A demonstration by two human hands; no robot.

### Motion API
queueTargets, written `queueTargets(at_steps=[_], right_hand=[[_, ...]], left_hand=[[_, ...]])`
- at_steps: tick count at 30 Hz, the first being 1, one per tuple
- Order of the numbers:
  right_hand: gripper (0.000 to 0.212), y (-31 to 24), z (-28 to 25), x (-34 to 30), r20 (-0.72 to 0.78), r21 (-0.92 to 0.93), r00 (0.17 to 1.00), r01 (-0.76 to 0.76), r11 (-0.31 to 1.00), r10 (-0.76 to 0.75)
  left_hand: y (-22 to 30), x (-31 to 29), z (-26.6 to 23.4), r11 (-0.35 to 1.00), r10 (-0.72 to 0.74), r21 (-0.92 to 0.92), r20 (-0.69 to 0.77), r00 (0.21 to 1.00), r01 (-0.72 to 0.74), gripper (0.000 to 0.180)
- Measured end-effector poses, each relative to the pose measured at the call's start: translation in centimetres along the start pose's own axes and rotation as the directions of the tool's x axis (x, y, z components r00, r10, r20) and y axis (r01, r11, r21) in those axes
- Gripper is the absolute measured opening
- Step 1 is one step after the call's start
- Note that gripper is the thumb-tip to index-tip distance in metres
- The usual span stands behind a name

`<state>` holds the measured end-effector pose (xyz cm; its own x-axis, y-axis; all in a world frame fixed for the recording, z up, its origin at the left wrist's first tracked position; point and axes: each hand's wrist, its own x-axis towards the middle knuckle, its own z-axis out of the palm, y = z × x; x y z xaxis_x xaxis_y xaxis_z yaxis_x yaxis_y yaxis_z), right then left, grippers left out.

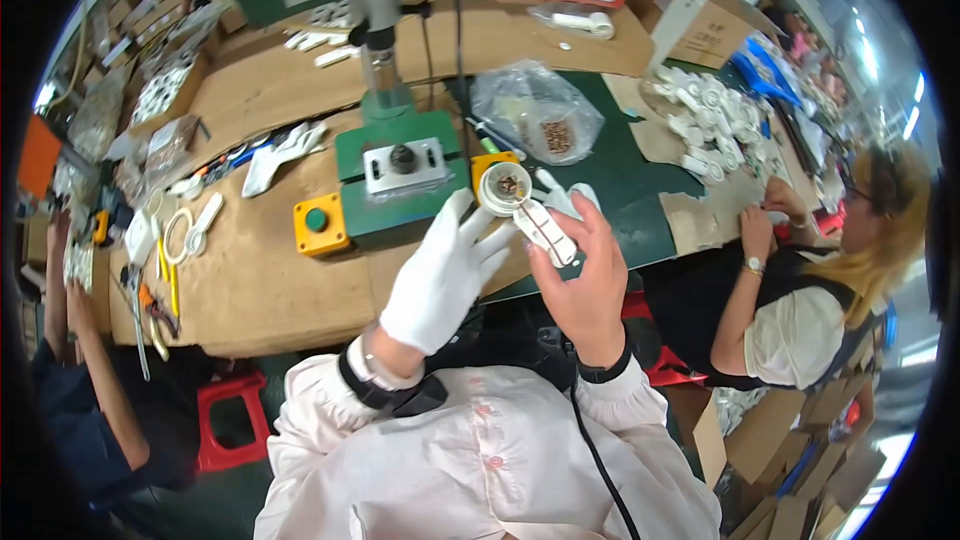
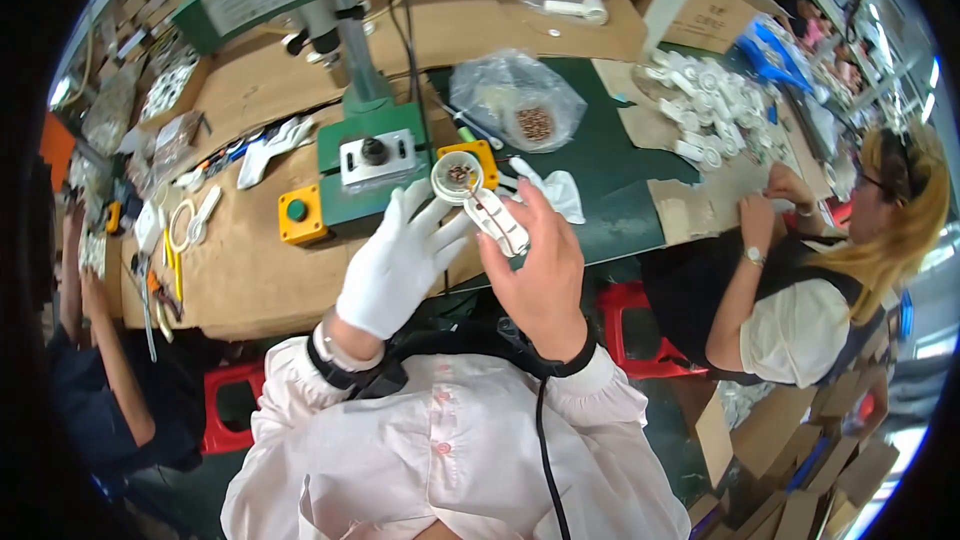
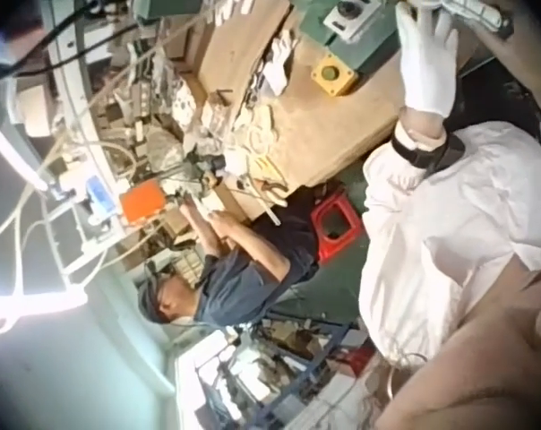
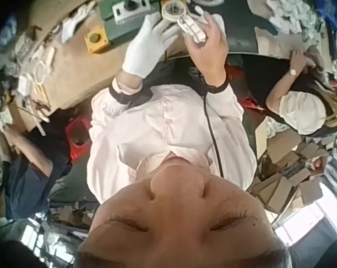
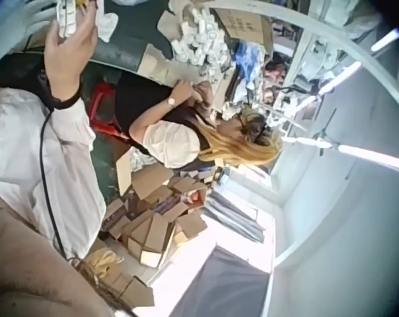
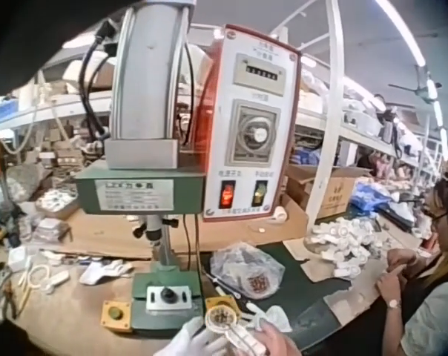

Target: The person assembles a fan component by hand, inserting a motor and wires into a plastic housing. They then place the assembly into a press machine, activate it by pressing two buttons, and remove the completed part.

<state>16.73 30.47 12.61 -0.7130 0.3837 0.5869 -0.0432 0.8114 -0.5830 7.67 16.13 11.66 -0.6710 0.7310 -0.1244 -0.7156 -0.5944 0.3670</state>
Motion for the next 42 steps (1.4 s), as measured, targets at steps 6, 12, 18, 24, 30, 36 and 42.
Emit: queueTargets(at_steps=[6,12,18,24,30,36,42], right_hand=[[0.066,-2.3,1.6,-1.2,0.206,-0.064,0.97,0.144,0.988,-0.128],[0.054,-1.1,0.9,1.8,0.277,0.153,0.93,0.206,0.967,-0.242],[0.026,0.2,2.1,5.2,0.236,0.244,0.884,0.348,0.905,-0.403],[0.023,-0.2,2.5,7.1,0.315,0.257,0.779,0.48,0.839,-0.543],[0.018,-0.7,2.8,7.9,0.393,0.257,0.71,0.524,0.812,-0.584],[0.015,-0.6,3.3,8.0,0.387,0.266,0.704,0.533,0.803,-0.595],[0.011,-0.9,3.4,7.9,0.408,0.219,0.721,0.518,0.827,-0.56]], left_hand=[[0.1,0.2,-2.7,0.993,0.107,0.051,0.072,0.992,-0.111,0.046],[1.2,-0.4,-4.6,0.983,0.093,0.148,0.113,0.989,-0.109,0.045],[1.2,-1.0,-4.1,0.964,0.117,0.23,0.094,0.989,-0.136,0.042],[1.1,-1.0,-4.5,0.977,0.057,0.201,0.068,0.996,-0.07,0.043],[1.0,-1.1,-4.6,0.977,0.066,0.199,0.059,0.996,-0.077,0.043],[0.8,-1.0,-4.2,0.972,0.073,0.22,0.057,0.996,-0.084,0.043],[0.6,-0.7,-4.4,0.969,0.092,0.224,0.05,0.994,-0.101,0.042]])
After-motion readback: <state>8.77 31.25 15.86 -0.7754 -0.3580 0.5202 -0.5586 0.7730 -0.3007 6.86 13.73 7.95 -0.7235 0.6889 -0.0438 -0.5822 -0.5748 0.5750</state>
